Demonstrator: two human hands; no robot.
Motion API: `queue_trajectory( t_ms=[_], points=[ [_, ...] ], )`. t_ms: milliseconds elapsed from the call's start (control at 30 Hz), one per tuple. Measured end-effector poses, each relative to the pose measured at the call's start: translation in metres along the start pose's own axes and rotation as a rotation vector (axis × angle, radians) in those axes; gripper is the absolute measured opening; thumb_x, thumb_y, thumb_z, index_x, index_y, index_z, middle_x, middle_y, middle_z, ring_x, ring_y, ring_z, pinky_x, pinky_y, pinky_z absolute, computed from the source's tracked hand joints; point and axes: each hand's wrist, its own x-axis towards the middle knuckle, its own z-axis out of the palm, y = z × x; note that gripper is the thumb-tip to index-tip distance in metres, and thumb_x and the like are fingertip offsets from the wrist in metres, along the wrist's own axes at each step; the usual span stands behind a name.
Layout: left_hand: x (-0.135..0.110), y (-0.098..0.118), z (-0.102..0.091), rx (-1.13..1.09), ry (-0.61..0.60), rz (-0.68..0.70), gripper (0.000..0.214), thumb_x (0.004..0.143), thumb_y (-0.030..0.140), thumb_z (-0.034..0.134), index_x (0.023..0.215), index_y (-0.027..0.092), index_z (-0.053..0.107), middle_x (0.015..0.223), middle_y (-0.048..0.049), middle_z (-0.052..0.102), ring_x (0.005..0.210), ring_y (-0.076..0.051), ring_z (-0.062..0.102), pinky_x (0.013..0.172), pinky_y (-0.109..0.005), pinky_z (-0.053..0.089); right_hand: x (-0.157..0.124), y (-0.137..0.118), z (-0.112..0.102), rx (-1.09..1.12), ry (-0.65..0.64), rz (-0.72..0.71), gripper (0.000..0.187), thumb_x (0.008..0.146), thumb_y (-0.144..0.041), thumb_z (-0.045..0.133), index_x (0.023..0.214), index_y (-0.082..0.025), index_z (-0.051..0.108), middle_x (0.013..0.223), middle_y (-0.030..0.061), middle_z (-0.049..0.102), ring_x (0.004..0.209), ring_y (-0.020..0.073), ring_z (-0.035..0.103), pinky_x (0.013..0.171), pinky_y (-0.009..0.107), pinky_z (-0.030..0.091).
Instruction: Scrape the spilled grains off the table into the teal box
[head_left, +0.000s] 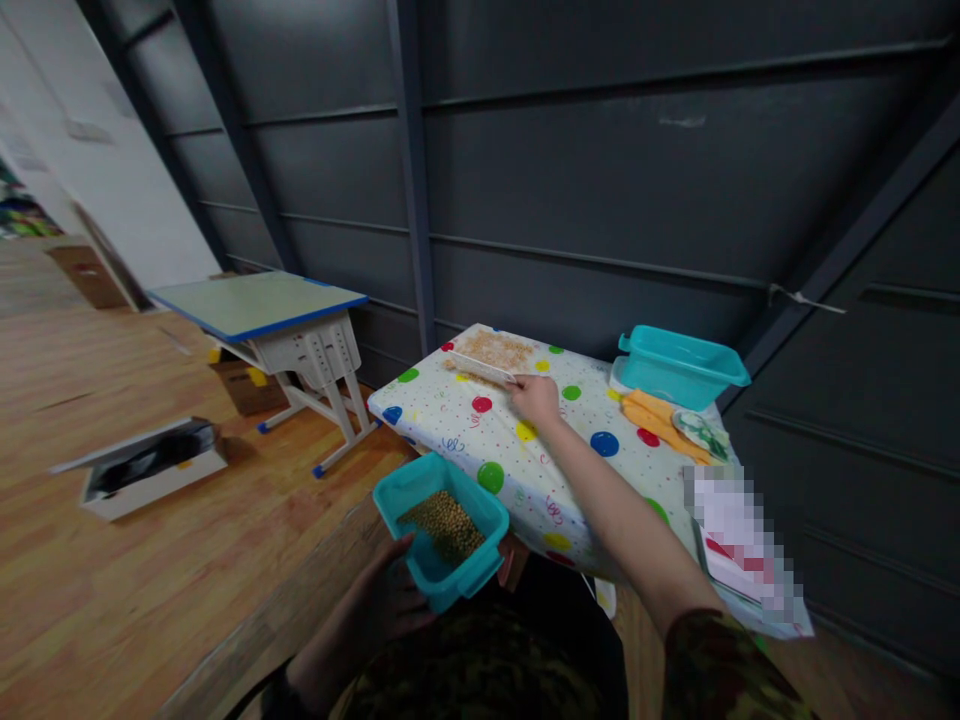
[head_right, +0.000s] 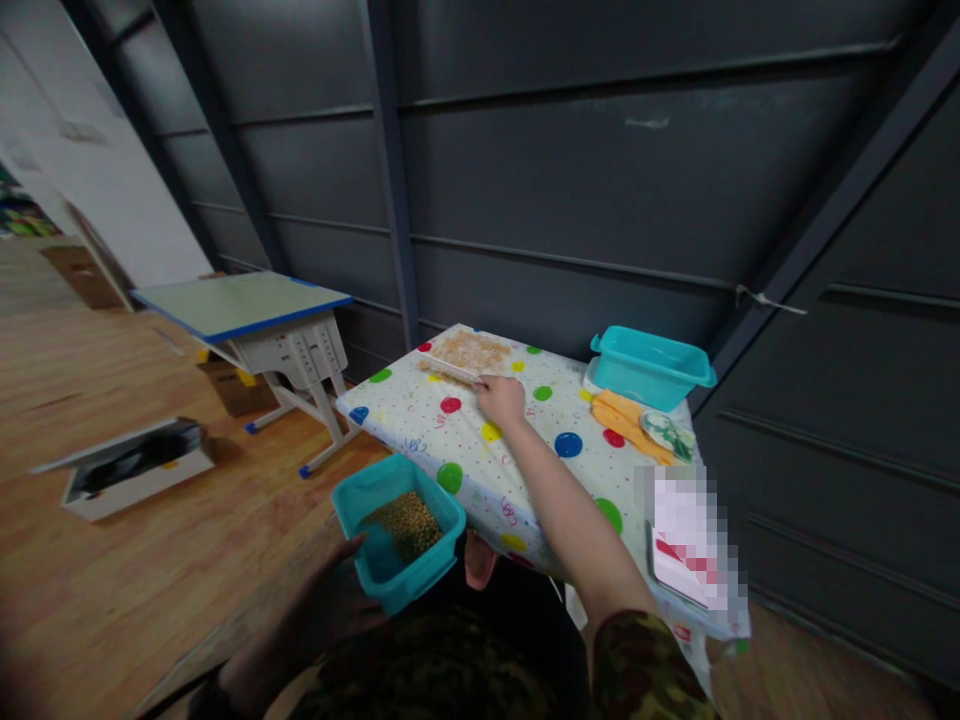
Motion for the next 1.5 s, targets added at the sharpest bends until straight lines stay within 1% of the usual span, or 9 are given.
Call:
queue_trajectory(
  t_ms=[100, 267, 367, 667, 800, 900, 1133, 1300, 1500],
  points=[
    [-0.009, 0.001, 0.009, 0.053, 0.070, 0.037, 0.063, 0.101, 0.053, 0.071, 0.150, 0.019, 0.055, 0.117, -0.0128, 0.084, 0.110, -0.035, 0.083, 0.100, -0.046, 0.062, 0.001, 0.000, -0.002, 0.044, 0.028, -0.012, 0.030, 0.107, -0.033, 0.062, 0.113, -0.027, 0.091, 0.109, 0.0076, 0.089, 0.102, 0.0272, 0.080, 0.085, 0.029, 0.052],
    [-0.010, -0.001, 0.006, 0.031, 0.054, 0.092, 0.067, 0.104, 0.046, 0.063, 0.164, 0.030, 0.039, 0.113, -0.0098, 0.085, 0.102, -0.035, 0.085, 0.098, -0.050, 0.063, 0.004, 0.003, 0.001, 0.054, 0.074, -0.020, 0.036, 0.108, -0.028, 0.058, 0.128, -0.029, 0.088, 0.120, 0.0069, 0.088, 0.107, 0.0262, 0.080, 0.091, 0.029, 0.053],
    [-0.010, -0.002, 0.004, 0.023, 0.056, 0.074, 0.073, 0.104, 0.045, 0.064, 0.168, 0.028, 0.034, 0.111, -0.0109, 0.085, 0.101, -0.036, 0.086, 0.095, -0.049, 0.064, 0.004, 0.005, 0.005, 0.004, 0.047, -0.025, 0.037, 0.108, -0.027, 0.059, 0.132, -0.031, 0.086, 0.122, 0.0061, 0.087, 0.108, 0.0257, 0.081, 0.093, 0.030, 0.054],
    [-0.010, -0.001, 0.007, 0.022, 0.072, 0.063, 0.079, 0.101, 0.045, 0.068, 0.172, 0.025, 0.037, 0.114, -0.0109, 0.087, 0.109, -0.039, 0.085, 0.095, -0.047, 0.065, -0.006, 0.000, 0.000, -0.022, 0.004, -0.063, 0.032, 0.106, -0.031, 0.062, 0.125, -0.030, 0.089, 0.116, 0.0068, 0.088, 0.105, 0.0262, 0.081, 0.089, 0.029, 0.053],
    [-0.009, -0.001, 0.007, 0.048, 0.077, 0.050, 0.069, 0.101, 0.047, 0.067, 0.164, 0.025, 0.049, 0.113, -0.0093, 0.088, 0.114, -0.039, 0.084, 0.097, -0.046, 0.065, -0.005, 0.002, 0.001, 0.013, 0.059, -0.057, 0.034, 0.108, -0.031, 0.059, 0.128, -0.032, 0.088, 0.118, 0.0056, 0.088, 0.105, 0.0262, 0.081, 0.091, 0.030, 0.054],
    [-0.012, -0.001, 0.008, 0.048, 0.050, 0.074, 0.067, 0.102, 0.047, 0.066, 0.163, 0.027, 0.049, 0.118, -0.0097, 0.088, 0.116, -0.038, 0.084, 0.104, -0.049, 0.062, -0.004, 0.006, 0.005, 0.002, 0.074, -0.046, 0.035, 0.107, -0.030, 0.060, 0.129, -0.034, 0.087, 0.121, 0.0049, 0.087, 0.105, 0.0257, 0.081, 0.091, 0.030, 0.054],
    [-0.022, 0.000, 0.015, 0.053, 0.021, 0.107, 0.092, 0.090, 0.052, 0.081, 0.167, 0.025, 0.039, 0.124, -0.0136, 0.087, 0.118, -0.040, 0.083, 0.102, -0.047, 0.060, -0.001, 0.007, 0.002, 0.054, 0.050, -0.052, 0.027, 0.102, -0.033, 0.066, 0.100, -0.027, 0.092, 0.091, 0.0060, 0.088, 0.085, 0.0235, 0.078, 0.078, 0.029, 0.050],
    [-0.026, 0.003, 0.022, 0.078, -0.003, 0.098, 0.072, 0.092, 0.053, 0.079, 0.151, 0.019, 0.054, 0.117, -0.0152, 0.088, 0.116, -0.038, 0.083, 0.101, -0.045, 0.061, 0.002, 0.011, -0.003, 0.183, 0.130, 0.016, 0.030, 0.101, -0.032, 0.065, 0.113, -0.025, 0.092, 0.095, 0.0057, 0.089, 0.085, 0.0241, 0.078, 0.079, 0.029, 0.051],
    [-0.019, -0.001, 0.016, 0.088, -0.024, 0.116, 0.080, 0.098, 0.057, 0.072, 0.160, 0.017, 0.042, 0.120, -0.0176, 0.086, 0.116, -0.038, 0.083, 0.100, -0.046, 0.061, -0.001, 0.015, 0.005, 0.166, 0.055, -0.056, 0.028, 0.100, -0.028, 0.065, 0.110, -0.027, 0.092, 0.094, 0.0034, 0.089, 0.085, 0.0222, 0.078, 0.079, 0.027, 0.051]
  ],
)
